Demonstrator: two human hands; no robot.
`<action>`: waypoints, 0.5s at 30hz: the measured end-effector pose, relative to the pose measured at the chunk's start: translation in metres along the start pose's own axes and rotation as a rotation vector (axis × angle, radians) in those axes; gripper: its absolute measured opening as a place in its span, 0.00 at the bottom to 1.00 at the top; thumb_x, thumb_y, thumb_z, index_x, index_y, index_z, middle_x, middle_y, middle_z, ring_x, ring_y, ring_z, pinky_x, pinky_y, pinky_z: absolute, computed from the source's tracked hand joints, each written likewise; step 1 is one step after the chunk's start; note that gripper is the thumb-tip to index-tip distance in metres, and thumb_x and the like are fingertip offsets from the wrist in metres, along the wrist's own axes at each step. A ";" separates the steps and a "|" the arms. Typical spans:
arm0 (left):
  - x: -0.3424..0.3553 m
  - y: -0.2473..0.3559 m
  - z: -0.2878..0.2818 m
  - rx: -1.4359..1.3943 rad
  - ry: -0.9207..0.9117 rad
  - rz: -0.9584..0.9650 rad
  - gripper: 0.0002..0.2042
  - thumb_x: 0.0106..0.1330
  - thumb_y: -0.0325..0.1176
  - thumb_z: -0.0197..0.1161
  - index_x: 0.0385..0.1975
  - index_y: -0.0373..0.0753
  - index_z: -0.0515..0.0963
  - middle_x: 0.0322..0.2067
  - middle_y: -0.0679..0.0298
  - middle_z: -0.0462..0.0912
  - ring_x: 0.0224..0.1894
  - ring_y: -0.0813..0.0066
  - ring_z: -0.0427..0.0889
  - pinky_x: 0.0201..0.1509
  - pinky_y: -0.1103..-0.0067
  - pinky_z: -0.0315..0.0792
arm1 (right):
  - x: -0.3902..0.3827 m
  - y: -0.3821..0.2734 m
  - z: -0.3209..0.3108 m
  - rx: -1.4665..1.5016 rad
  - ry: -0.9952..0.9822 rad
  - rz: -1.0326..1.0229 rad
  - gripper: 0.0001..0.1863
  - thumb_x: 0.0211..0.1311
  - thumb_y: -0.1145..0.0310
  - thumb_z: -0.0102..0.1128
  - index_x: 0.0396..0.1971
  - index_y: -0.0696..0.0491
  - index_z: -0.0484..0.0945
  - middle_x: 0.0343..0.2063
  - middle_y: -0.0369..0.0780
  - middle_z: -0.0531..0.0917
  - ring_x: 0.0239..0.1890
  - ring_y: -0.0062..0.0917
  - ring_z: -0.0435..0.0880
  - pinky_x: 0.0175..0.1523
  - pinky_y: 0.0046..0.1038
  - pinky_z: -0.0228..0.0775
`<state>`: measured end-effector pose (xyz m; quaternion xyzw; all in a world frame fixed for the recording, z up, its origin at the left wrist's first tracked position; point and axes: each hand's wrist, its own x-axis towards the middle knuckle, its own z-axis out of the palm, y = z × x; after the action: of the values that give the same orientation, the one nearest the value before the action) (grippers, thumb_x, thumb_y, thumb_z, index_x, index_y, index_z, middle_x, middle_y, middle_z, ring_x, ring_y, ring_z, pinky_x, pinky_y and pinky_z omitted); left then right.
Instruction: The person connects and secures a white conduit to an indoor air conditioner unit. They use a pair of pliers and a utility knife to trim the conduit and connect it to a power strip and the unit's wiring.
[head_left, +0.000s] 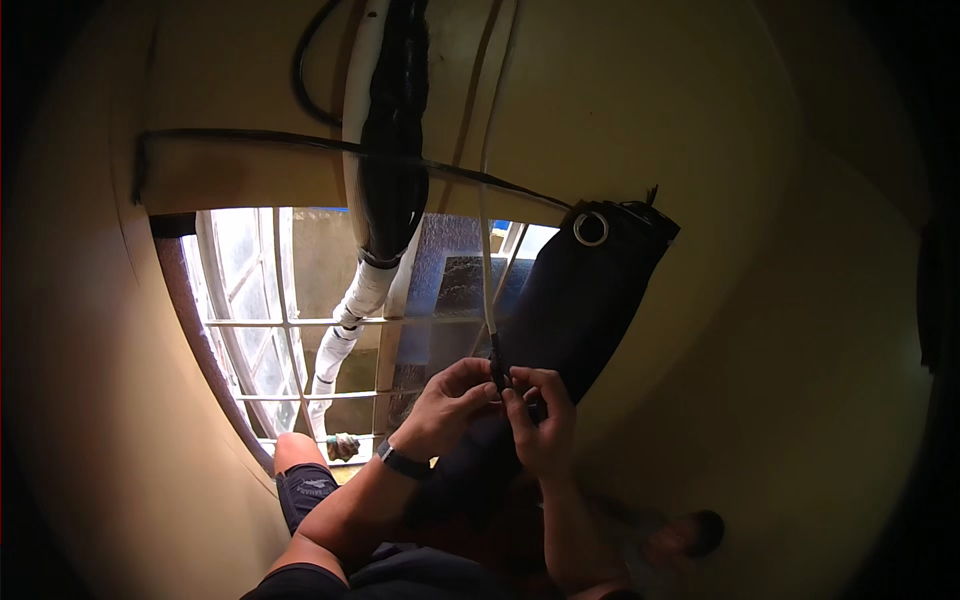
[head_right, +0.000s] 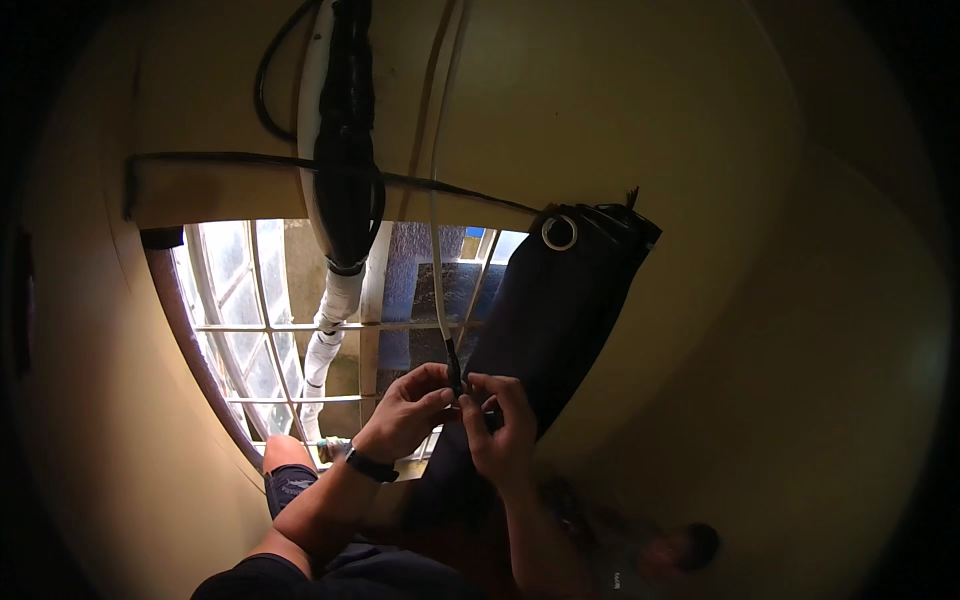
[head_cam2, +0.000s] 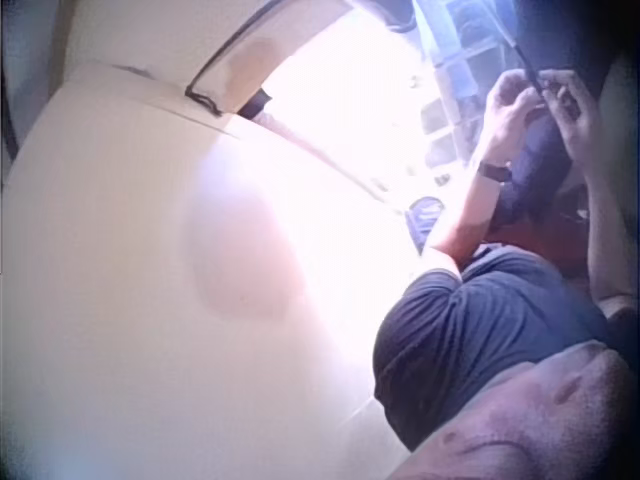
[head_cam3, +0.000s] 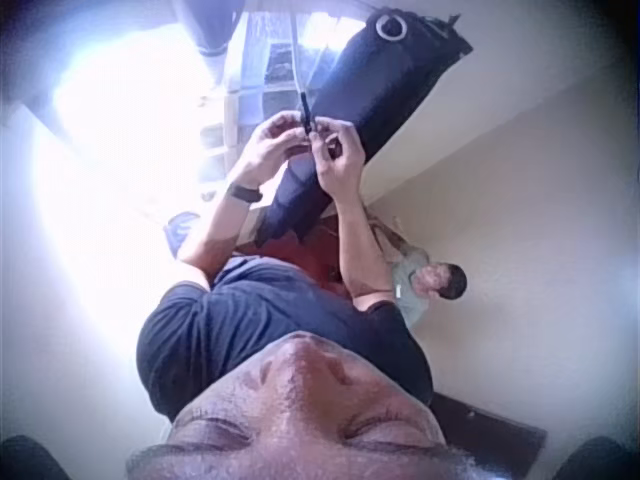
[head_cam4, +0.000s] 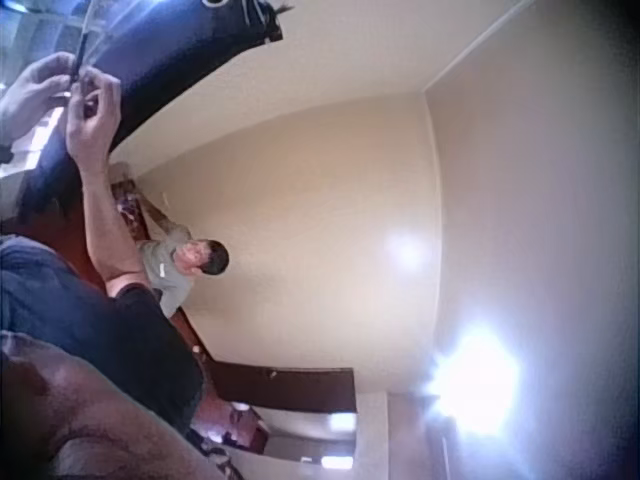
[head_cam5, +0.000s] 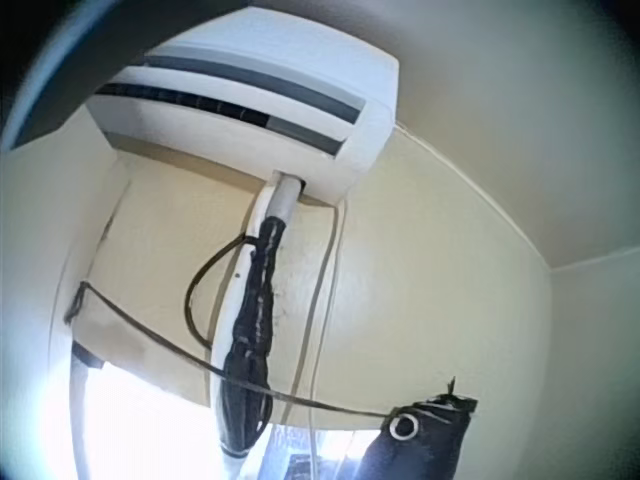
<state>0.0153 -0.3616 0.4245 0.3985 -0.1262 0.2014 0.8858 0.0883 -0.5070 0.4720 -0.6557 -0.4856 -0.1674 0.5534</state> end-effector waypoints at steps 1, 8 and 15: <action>-0.002 0.000 0.004 -0.010 0.001 0.003 0.14 0.73 0.28 0.62 0.55 0.36 0.73 0.47 0.63 0.83 0.50 0.74 0.83 0.58 0.73 0.79 | 0.005 0.000 -0.001 -0.022 -0.023 -0.045 0.12 0.62 0.75 0.65 0.45 0.55 0.81 0.41 0.40 0.83 0.36 0.26 0.82 0.41 0.24 0.73; -0.011 -0.009 0.003 0.089 0.131 0.085 0.10 0.72 0.26 0.64 0.49 0.37 0.73 0.44 0.66 0.81 0.48 0.80 0.82 0.56 0.79 0.78 | 0.024 0.002 -0.003 0.078 -0.247 0.094 0.13 0.61 0.75 0.67 0.46 0.56 0.81 0.41 0.39 0.84 0.37 0.23 0.82 0.44 0.25 0.74; -0.007 0.017 0.007 0.758 0.361 0.422 0.12 0.70 0.28 0.67 0.48 0.34 0.75 0.38 0.65 0.82 0.42 0.82 0.83 0.45 0.83 0.77 | 0.021 0.002 0.016 -0.032 -0.172 0.005 0.11 0.61 0.72 0.68 0.43 0.55 0.80 0.36 0.41 0.82 0.36 0.30 0.82 0.42 0.29 0.74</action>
<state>0.0007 -0.3584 0.4373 0.6183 0.0340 0.4749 0.6253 0.0942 -0.4829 0.4814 -0.6774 -0.5271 -0.1169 0.4996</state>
